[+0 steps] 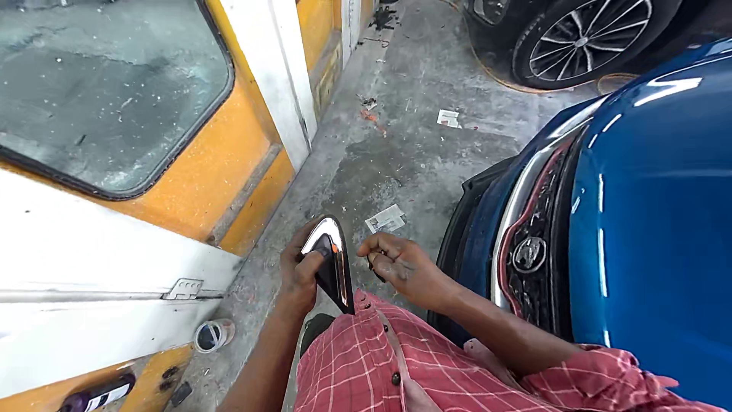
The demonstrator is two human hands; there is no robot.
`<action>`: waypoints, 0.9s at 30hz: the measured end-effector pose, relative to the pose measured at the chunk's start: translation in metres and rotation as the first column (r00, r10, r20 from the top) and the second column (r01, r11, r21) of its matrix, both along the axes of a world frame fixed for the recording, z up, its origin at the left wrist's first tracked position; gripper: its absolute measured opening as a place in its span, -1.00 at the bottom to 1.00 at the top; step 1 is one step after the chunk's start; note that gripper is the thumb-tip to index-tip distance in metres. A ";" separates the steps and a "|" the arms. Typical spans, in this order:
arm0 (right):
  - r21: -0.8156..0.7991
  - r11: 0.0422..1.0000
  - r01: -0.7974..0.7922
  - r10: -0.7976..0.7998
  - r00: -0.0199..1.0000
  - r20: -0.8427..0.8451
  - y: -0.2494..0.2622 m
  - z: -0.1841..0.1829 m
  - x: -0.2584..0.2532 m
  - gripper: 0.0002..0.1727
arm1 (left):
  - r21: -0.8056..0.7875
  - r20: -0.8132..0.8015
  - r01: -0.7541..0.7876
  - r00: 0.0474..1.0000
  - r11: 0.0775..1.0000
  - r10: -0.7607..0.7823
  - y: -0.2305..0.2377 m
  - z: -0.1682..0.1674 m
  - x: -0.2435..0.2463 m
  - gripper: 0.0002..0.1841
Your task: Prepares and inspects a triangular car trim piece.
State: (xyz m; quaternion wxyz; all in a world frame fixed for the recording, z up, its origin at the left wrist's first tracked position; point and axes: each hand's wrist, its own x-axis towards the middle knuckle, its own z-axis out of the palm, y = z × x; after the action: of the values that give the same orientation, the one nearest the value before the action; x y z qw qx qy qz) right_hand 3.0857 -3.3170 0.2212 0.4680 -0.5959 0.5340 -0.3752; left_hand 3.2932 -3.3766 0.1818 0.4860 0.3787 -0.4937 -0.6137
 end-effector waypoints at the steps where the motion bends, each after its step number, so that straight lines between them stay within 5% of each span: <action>1: -0.025 0.999 0.021 -0.021 1.000 -0.009 -0.012 -0.001 -0.004 -0.75 | -0.029 0.004 -0.010 1.000 1.000 0.010 -0.011 0.000 -0.011 -0.44; 11: -0.154 0.954 0.258 -0.283 0.944 -0.168 -0.154 -0.019 -0.025 -0.80 | -0.455 0.224 -0.008 0.967 0.890 0.123 -0.145 -0.020 -0.078 -0.36; 17: -0.229 0.890 0.394 -0.435 0.885 -0.169 -0.240 -0.009 -0.034 -0.81 | -0.625 0.219 0.001 0.960 0.781 0.174 -0.244 -0.017 -0.108 -0.34; 27: -0.281 0.827 0.487 -0.532 0.839 -0.111 -0.348 -0.008 -0.082 -0.84 | -0.698 0.173 0.041 0.979 0.715 0.113 -0.368 -0.016 -0.175 -0.45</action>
State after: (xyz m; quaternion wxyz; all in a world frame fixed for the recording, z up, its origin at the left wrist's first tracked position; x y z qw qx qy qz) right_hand 3.0039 -3.6651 0.2136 0.2228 -0.5156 0.6653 -0.4919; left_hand 3.1187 -3.7448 0.1660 0.5518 0.2376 -0.7277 -0.3309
